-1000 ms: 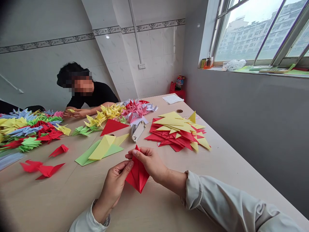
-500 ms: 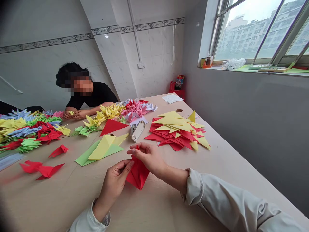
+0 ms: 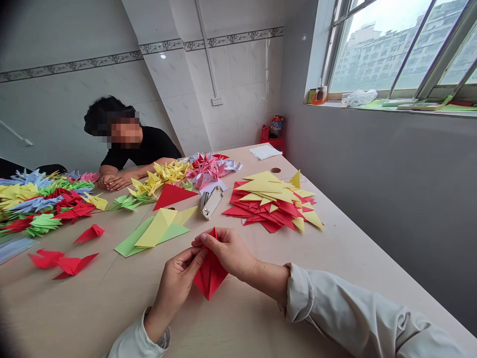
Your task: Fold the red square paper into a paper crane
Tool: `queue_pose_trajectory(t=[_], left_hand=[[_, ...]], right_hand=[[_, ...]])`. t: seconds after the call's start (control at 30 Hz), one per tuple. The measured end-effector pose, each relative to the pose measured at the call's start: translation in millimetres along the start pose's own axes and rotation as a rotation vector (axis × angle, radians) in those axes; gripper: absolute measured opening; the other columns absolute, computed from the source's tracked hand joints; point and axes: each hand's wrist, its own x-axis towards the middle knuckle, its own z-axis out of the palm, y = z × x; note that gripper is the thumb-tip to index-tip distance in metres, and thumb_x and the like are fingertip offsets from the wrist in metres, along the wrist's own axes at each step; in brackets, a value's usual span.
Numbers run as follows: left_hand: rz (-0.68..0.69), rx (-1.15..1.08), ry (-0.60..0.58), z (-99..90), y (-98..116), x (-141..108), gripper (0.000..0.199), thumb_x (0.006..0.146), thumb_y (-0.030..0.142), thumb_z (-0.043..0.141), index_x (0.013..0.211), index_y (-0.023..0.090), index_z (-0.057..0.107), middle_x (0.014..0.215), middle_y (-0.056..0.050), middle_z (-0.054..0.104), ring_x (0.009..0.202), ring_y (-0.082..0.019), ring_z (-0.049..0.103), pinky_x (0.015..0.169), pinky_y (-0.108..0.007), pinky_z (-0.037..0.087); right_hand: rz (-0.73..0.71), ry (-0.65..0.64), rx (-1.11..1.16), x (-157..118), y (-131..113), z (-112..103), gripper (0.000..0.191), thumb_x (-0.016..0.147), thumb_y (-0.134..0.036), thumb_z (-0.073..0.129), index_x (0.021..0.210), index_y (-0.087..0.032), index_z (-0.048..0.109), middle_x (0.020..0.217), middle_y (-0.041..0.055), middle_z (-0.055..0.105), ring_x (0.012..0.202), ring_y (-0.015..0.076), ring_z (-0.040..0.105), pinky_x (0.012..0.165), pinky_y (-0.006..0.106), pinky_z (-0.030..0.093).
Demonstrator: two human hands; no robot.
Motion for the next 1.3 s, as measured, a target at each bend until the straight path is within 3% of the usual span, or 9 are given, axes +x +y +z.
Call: queue_pose_trajectory(t=[0.1, 0.33, 0.67, 0.93, 1.17, 1.3], left_hand=[[0.006, -0.007, -0.014, -0.8, -4, 1, 0.031, 0.085, 0.044, 0.060, 0.082, 0.015, 0.072, 0.070, -0.001, 0.063, 0.069, -0.015, 0.052, 0.060, -0.022, 0.043], [-0.050, -0.183, -0.079, 1.2, -3, 2, 0.027, 0.083, 0.040, 0.065, 0.097, 0.018, 0.073, 0.086, -0.004, 0.068, 0.084, -0.019, 0.056, 0.074, -0.027, 0.047], [-0.062, -0.244, 0.006, -4.8, -5, 7, 0.023, 0.082, 0.040, 0.065, 0.082, 0.018, 0.070, 0.069, 0.001, 0.057, 0.069, -0.014, 0.049, 0.062, -0.022, 0.042], [0.008, -0.076, -0.018, -8.2, -3, 6, 0.025, 0.083, 0.040, 0.064, 0.083, 0.016, 0.070, 0.074, -0.001, 0.061, 0.072, -0.015, 0.051, 0.065, -0.023, 0.044], [0.022, -0.047, -0.049, -8.4, 4, 4, 0.022, 0.081, 0.038, 0.067, 0.083, 0.016, 0.069, 0.080, -0.003, 0.067, 0.073, -0.015, 0.056, 0.068, -0.024, 0.046], [0.001, -0.065, -0.031, -6.5, 2, 4, 0.023, 0.080, 0.038, 0.067, 0.084, 0.016, 0.069, 0.076, -0.003, 0.067, 0.071, -0.015, 0.057, 0.065, -0.024, 0.047]], right_hand=[[-0.006, -0.060, 0.070, -1, 0, -1, 0.030, 0.085, -0.044, 0.061, 0.089, -0.016, 0.073, 0.092, 0.0073, 0.072, 0.090, 0.0196, 0.065, 0.087, 0.034, 0.048], [0.054, -0.147, 0.306, -3, 1, 0, 0.028, 0.085, -0.040, 0.063, 0.094, -0.015, 0.071, 0.103, 0.0112, 0.071, 0.102, 0.0231, 0.064, 0.099, 0.040, 0.043], [0.025, -0.088, 0.257, 5, -3, -6, 0.022, 0.082, -0.029, 0.059, 0.099, -0.016, 0.067, 0.099, 0.0095, 0.073, 0.095, 0.0217, 0.066, 0.092, 0.038, 0.046], [-0.062, -0.026, 0.065, 6, -10, -8, 0.013, 0.079, -0.030, 0.059, 0.078, -0.017, 0.061, 0.079, 0.0068, 0.072, 0.080, 0.0213, 0.067, 0.077, 0.035, 0.051], [-0.069, 0.010, 0.060, 7, -16, -10, 0.017, 0.082, -0.033, 0.057, 0.079, -0.017, 0.062, 0.075, 0.0059, 0.072, 0.075, 0.0195, 0.068, 0.073, 0.033, 0.051], [-0.100, 0.014, -0.011, 7, -16, -11, 0.027, 0.086, -0.042, 0.056, 0.083, -0.017, 0.064, 0.081, 0.0066, 0.071, 0.082, 0.0188, 0.066, 0.079, 0.032, 0.049]])
